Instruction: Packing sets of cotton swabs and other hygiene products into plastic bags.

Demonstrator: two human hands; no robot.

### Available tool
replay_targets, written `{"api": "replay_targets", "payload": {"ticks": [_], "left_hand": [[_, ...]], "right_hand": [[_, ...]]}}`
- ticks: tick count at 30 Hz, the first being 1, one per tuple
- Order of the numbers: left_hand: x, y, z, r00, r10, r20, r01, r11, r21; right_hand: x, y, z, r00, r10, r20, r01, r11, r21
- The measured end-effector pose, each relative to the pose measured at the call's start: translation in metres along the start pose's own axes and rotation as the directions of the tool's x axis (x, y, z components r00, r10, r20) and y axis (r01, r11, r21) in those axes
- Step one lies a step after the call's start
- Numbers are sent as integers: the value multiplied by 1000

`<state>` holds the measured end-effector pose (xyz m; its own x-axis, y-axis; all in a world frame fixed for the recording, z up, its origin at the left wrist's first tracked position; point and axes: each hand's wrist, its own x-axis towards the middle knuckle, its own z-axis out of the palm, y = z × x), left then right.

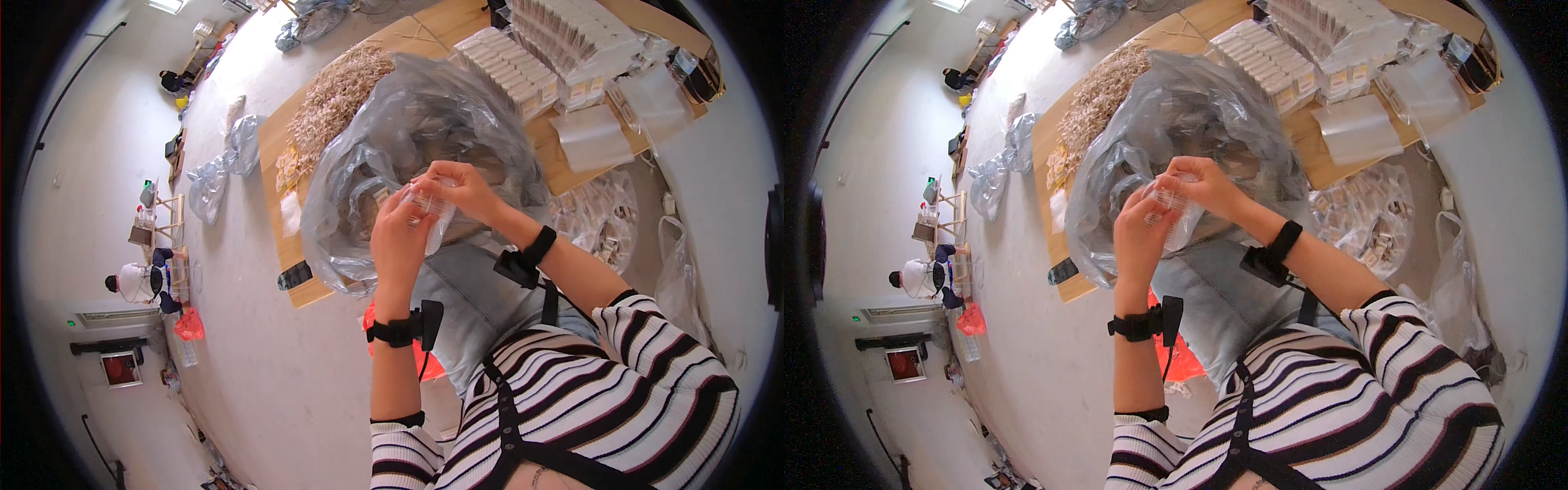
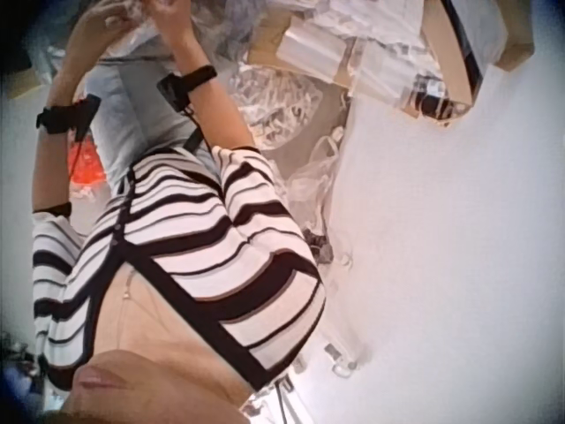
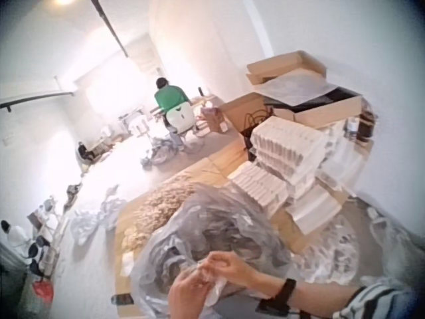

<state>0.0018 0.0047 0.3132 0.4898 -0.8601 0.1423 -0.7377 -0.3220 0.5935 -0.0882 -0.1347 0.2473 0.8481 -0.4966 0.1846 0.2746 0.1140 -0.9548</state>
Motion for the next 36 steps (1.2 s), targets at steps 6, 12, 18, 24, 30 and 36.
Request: {"api": "replay_targets", "payload": {"ticks": [6,12,18,24,30,36], "left_hand": [[5,-6,25,962,-15,-272,-18,993,-118],[-12,-43,-4,762,-507,-404,185,768,-614],[-66,-114,29,576,-784,-233,133,371,-919],[-81,-133,57,601,-725,-337,355,619,-701],[-83,-147,69,678,-731,-81,459,507,-730],[-76,-158,74,748,-645,-159,395,624,-674]], "right_hand": [[-6,18,-14,957,-80,-277,110,990,93],[-36,37,-25,952,56,-300,-27,995,99],[-35,72,-10,963,147,-224,-137,989,61],[-25,101,-5,956,186,-228,-229,957,-180],[-18,105,-8,947,116,-299,-241,872,-426],[-16,110,-5,941,118,-316,-255,862,-438]]}}
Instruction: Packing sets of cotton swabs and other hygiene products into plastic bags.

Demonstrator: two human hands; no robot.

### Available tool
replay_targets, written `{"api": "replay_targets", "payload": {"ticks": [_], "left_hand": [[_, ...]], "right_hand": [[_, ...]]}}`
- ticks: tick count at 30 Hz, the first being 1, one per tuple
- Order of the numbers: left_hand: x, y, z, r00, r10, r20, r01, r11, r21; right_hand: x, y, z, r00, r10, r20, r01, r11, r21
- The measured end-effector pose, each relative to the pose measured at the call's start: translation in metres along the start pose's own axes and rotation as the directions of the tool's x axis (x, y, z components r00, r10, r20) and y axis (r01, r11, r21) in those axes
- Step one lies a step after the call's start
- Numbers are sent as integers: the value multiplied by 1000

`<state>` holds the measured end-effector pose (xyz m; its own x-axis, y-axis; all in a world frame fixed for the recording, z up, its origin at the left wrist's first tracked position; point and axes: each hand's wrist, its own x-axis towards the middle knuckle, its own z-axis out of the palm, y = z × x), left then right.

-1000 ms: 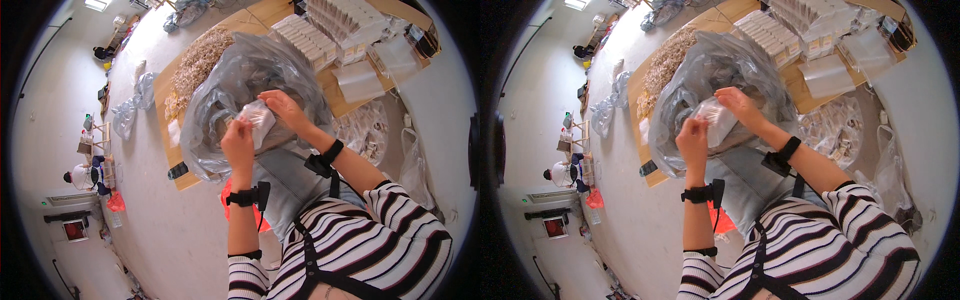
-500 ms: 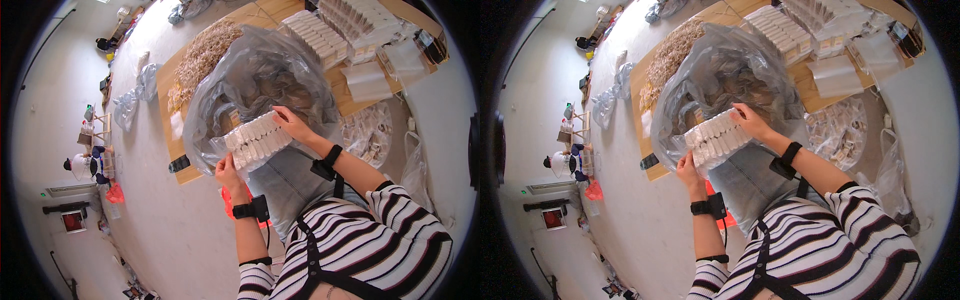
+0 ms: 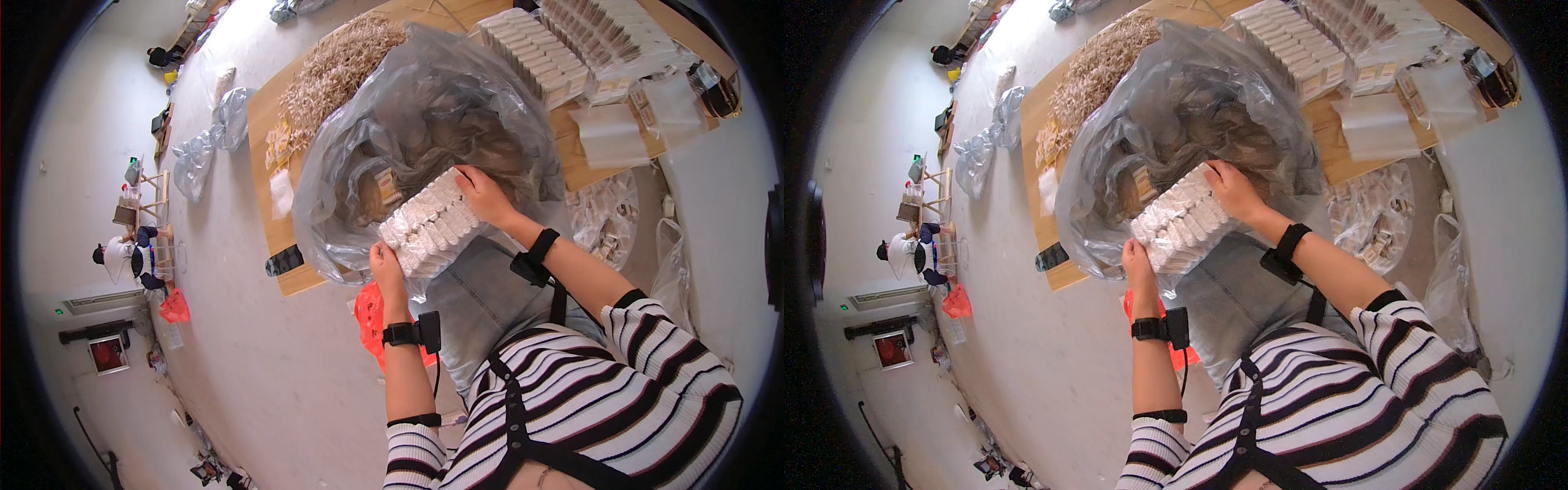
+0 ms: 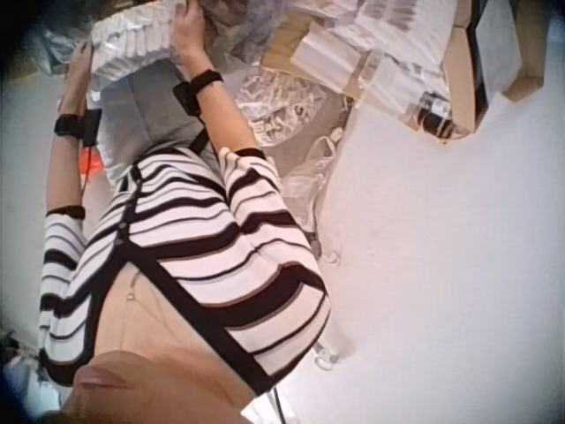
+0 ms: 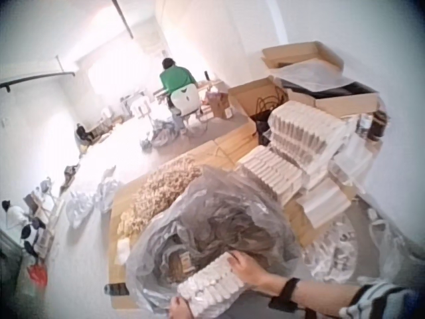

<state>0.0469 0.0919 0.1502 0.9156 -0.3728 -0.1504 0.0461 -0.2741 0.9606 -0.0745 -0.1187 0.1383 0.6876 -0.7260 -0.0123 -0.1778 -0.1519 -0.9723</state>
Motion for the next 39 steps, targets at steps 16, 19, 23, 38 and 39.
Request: {"api": "replay_targets", "payload": {"ticks": [16,19,23,38,39], "left_hand": [[3,171,44,870,253,423,-350,922,168],[6,164,65,806,290,516,-457,859,231],[-3,167,68,755,227,615,-487,822,294],[-25,162,19,808,475,349,-572,776,267],[-32,149,20,877,385,286,-439,885,157]], "right_hand": [[-11,16,24,957,272,102,-280,772,571],[-11,10,16,986,139,-89,-77,863,499],[-2,-48,-30,993,-87,-75,114,836,537],[2,-82,-41,968,-221,118,93,752,652],[-2,-83,-40,968,-220,124,88,755,650]]}}
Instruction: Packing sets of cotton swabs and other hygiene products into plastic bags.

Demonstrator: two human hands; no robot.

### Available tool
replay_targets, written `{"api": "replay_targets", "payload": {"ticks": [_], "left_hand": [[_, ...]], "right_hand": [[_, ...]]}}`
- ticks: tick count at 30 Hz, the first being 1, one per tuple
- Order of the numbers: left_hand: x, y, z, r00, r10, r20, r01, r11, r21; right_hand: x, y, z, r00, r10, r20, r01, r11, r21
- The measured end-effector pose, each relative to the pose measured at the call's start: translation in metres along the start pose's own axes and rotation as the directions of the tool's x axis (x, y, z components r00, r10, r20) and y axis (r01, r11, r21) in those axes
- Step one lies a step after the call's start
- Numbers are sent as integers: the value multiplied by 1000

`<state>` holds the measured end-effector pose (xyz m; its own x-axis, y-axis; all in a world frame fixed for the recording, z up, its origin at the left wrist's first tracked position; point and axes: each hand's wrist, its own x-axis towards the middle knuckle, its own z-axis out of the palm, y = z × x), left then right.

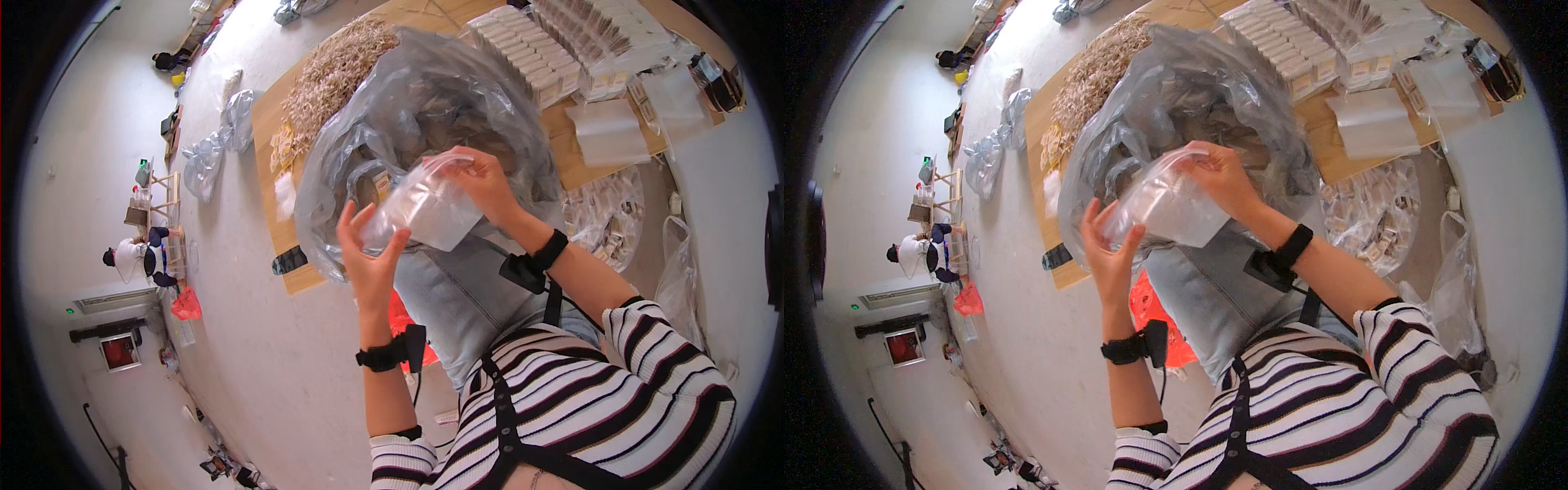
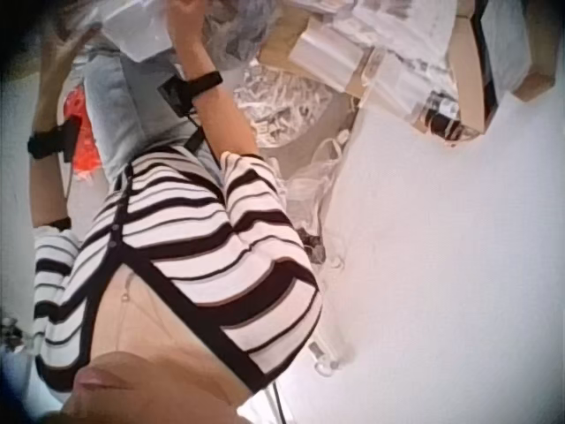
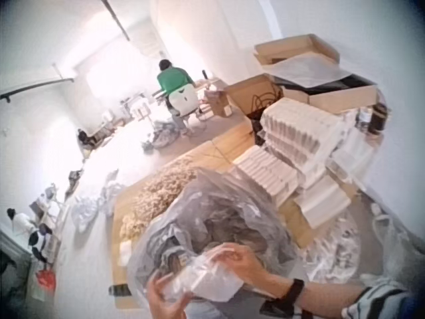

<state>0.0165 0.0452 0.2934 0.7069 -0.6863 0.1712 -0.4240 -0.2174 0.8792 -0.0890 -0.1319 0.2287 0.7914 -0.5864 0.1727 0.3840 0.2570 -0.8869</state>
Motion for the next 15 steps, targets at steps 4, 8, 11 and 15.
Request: {"api": "replay_targets", "payload": {"ticks": [4,8,11,15], "left_hand": [[-9,-23,8,993,-122,-1,118,962,-247],[10,-15,14,990,-133,42,138,889,-436],[19,-23,13,968,-149,202,219,893,-393],[21,-33,4,962,-61,264,152,927,-342]], "right_hand": [[-7,-5,25,986,-50,-159,53,999,13],[-8,0,19,996,-50,-79,50,999,1],[-6,3,9,993,-120,21,121,966,-227],[-2,4,1,969,-171,177,231,882,-410]]}}
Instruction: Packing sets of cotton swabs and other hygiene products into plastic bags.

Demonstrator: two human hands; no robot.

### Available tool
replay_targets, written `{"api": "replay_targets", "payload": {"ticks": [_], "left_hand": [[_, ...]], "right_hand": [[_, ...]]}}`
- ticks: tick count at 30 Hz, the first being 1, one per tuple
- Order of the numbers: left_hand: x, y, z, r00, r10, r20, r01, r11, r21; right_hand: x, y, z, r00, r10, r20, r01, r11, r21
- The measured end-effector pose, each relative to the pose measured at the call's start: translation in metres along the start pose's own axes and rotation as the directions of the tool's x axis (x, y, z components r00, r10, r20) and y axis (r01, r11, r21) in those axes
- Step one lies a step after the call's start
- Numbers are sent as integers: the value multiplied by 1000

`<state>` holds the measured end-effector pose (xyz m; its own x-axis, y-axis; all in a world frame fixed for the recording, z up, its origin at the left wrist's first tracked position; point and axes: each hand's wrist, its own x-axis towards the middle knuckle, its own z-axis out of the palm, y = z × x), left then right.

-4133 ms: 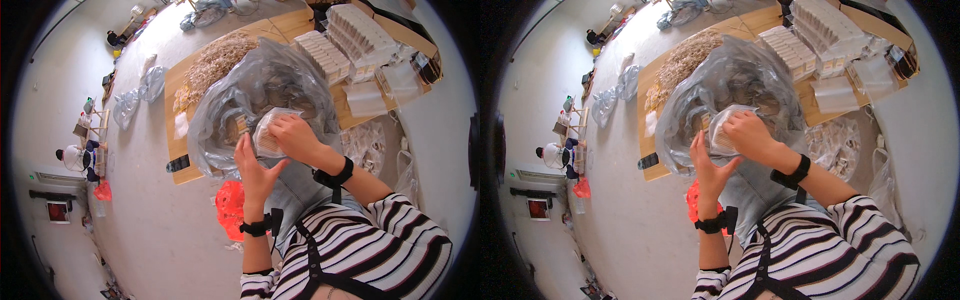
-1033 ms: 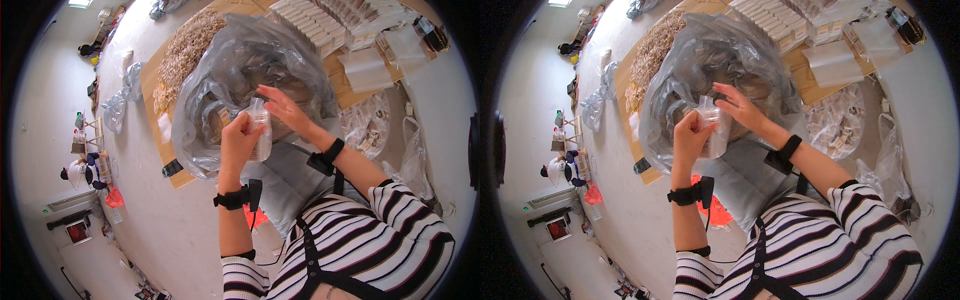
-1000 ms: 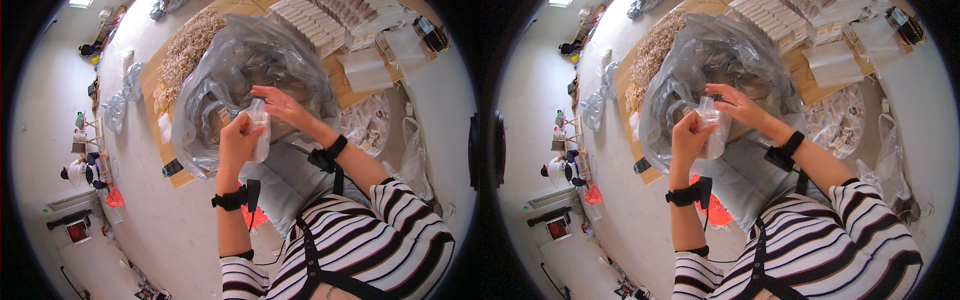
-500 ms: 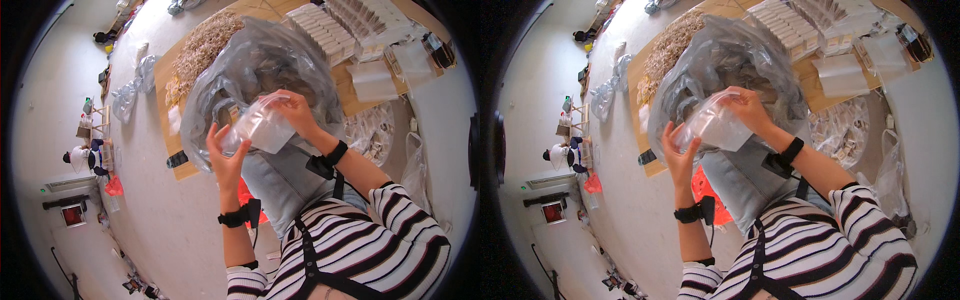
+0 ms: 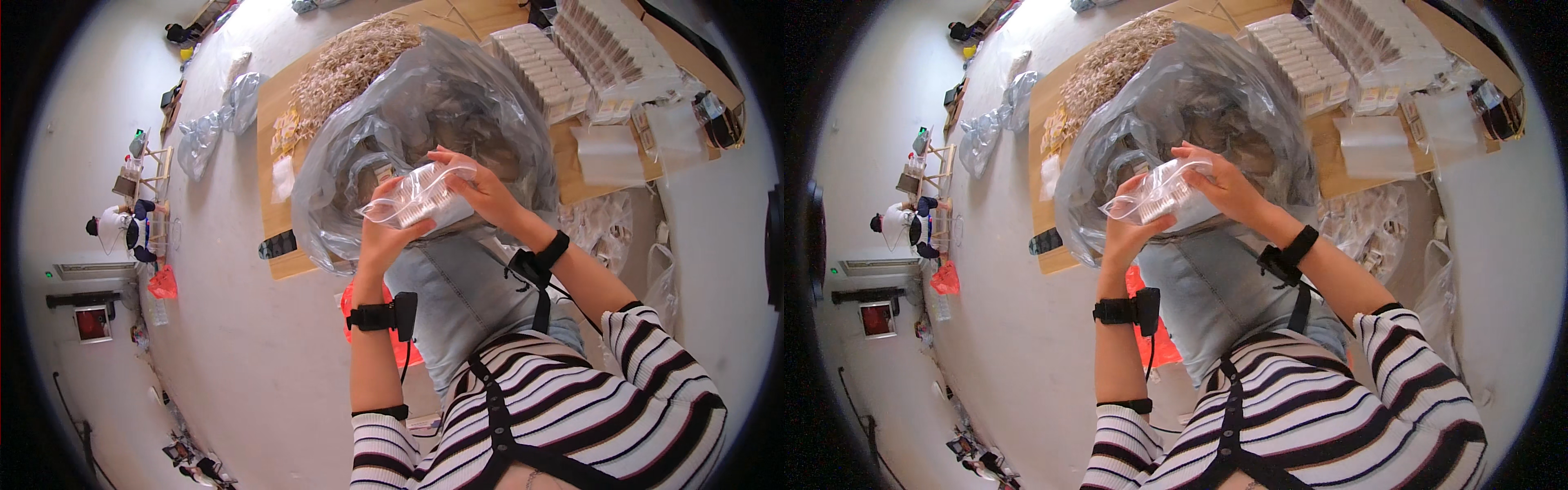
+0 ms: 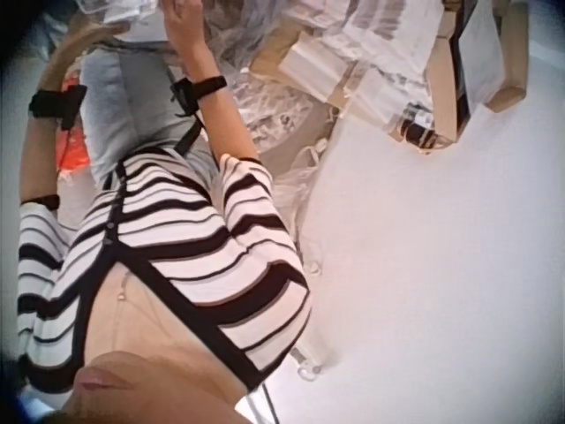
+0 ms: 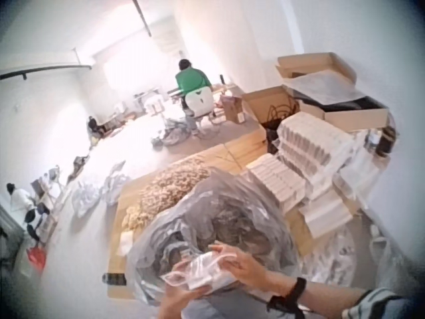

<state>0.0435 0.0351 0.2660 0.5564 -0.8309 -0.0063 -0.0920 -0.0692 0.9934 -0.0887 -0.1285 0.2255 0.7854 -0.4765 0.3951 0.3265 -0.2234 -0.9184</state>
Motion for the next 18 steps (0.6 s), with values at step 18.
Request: {"api": "replay_targets", "payload": {"ticks": [18], "left_hand": [[-29,-14,22,984,-23,-178,-21,970,-243]], "right_hand": [[-11,-20,-8,997,39,59,-38,999,-28]]}}
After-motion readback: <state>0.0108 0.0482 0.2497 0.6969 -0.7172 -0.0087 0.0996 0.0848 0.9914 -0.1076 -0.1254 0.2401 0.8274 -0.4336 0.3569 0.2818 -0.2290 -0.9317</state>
